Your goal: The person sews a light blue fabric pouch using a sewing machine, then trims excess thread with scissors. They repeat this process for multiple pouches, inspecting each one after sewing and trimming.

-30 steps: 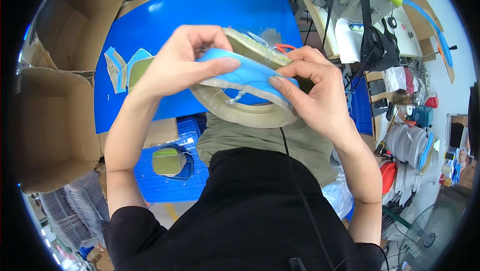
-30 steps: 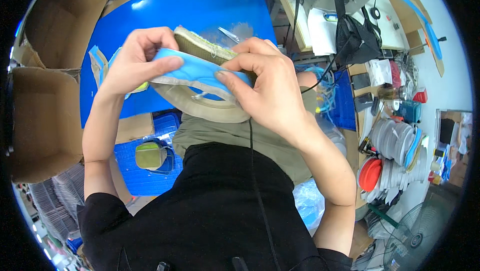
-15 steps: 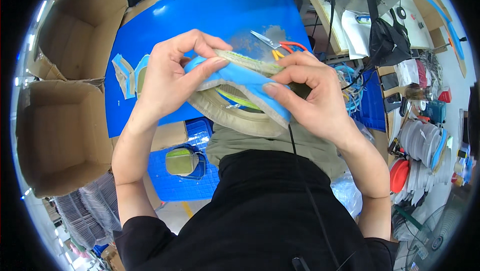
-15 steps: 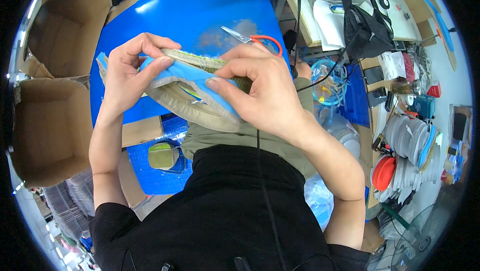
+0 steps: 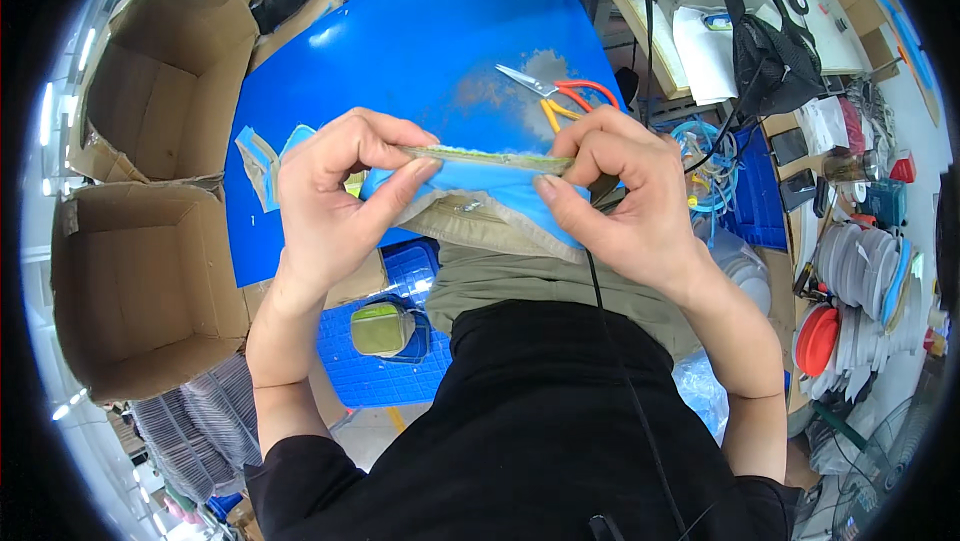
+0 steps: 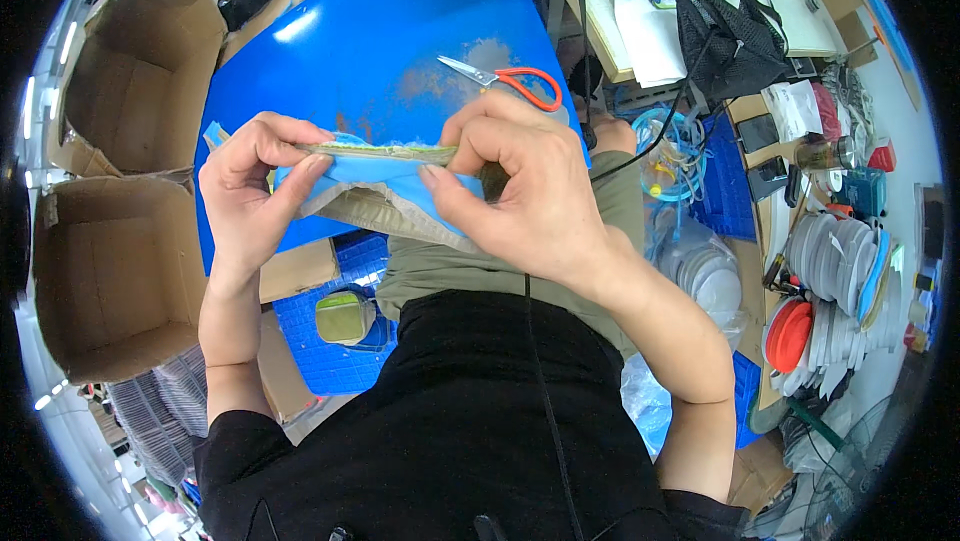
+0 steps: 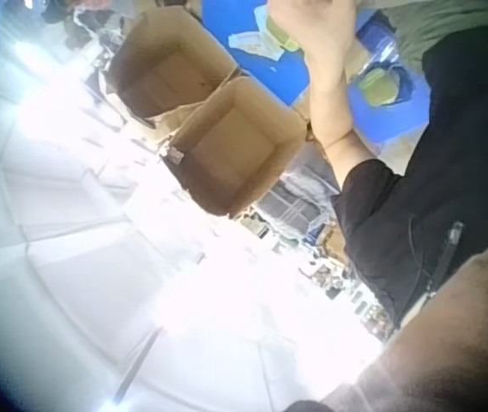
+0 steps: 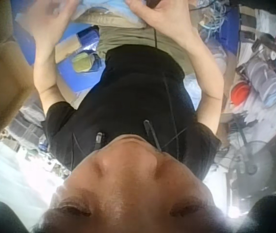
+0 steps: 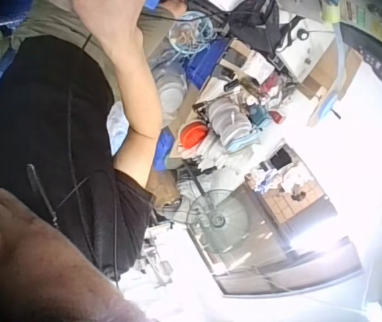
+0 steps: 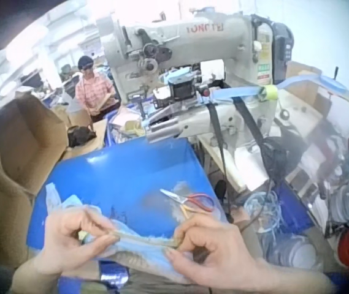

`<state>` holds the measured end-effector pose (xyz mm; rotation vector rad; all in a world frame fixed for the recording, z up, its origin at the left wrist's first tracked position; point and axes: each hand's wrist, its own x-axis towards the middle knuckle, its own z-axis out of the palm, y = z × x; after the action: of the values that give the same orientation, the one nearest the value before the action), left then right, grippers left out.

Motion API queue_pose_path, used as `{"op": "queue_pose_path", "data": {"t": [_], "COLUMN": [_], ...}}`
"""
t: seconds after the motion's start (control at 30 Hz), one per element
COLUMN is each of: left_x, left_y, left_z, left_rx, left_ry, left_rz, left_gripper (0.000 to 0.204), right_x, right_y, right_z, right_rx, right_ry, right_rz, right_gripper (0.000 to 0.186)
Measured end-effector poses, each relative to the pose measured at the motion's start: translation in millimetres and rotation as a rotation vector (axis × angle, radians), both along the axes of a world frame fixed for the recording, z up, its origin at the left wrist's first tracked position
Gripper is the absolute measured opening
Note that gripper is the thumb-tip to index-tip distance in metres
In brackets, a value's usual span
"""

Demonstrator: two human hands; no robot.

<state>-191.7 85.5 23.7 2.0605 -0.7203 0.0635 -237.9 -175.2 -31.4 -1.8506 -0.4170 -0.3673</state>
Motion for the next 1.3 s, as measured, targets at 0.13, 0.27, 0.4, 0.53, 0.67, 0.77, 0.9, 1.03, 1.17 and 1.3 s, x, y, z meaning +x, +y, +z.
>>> {"op": "queue_pose_path", "data": {"t": [0.13,0.27,0.4,0.53,0.67,0.77,0.9,1.03,1.17,1.3], "left_x": [-5.0,-7.2,-3.9,9.6,43.0,80.2,139.5,198.9,248.6,288.8], "left_y": [0.0,-1.0,1.2,-1.9,-2.3,-6.9,-12.3,-16.7,-24.9,-32.0], "left_z": [5.9,13.5,28.3,55.3,74.6,91.6,90.4,67.3,53.3,45.6], "left_rx": [0.030,0.057,0.085,0.097,0.087,0.132,0.125,0.097,0.123,0.173], "left_ry": [-0.082,-0.100,-0.130,-0.159,-0.079,0.053,0.307,0.460,0.515,0.468], "left_rz": [-0.022,0.008,0.005,-0.033,-0.110,-0.186,-0.272,-0.388,-0.454,-0.464], "left_gripper": [0.017,0.017,0.018,0.019,0.018,0.019,0.021,0.024,0.022,0.022], "right_x": [-2.3,-1.9,0.4,12.5,31.8,50.8,79.8,106.3,134.6,161.8], "right_y": [-0.9,-0.4,0.1,2.3,-1.9,-5.7,1.0,7.5,11.9,12.1], "right_z": [5.3,7.6,20.1,39.9,67.0,74.6,64.2,50.9,34.1,26.9], "right_rx": [0.023,0.047,0.039,0.112,0.170,0.244,0.494,0.758,0.908,0.996], "right_ry": [-0.026,-0.026,-0.006,0.043,0.334,0.583,0.726,0.786,0.807,0.826], "right_rz": [0.011,0.019,0.035,0.060,0.251,0.395,0.454,0.452,0.405,0.382], "right_gripper": [0.025,0.025,0.025,0.016,0.022,0.031,0.032,0.034,0.036,0.037]}}
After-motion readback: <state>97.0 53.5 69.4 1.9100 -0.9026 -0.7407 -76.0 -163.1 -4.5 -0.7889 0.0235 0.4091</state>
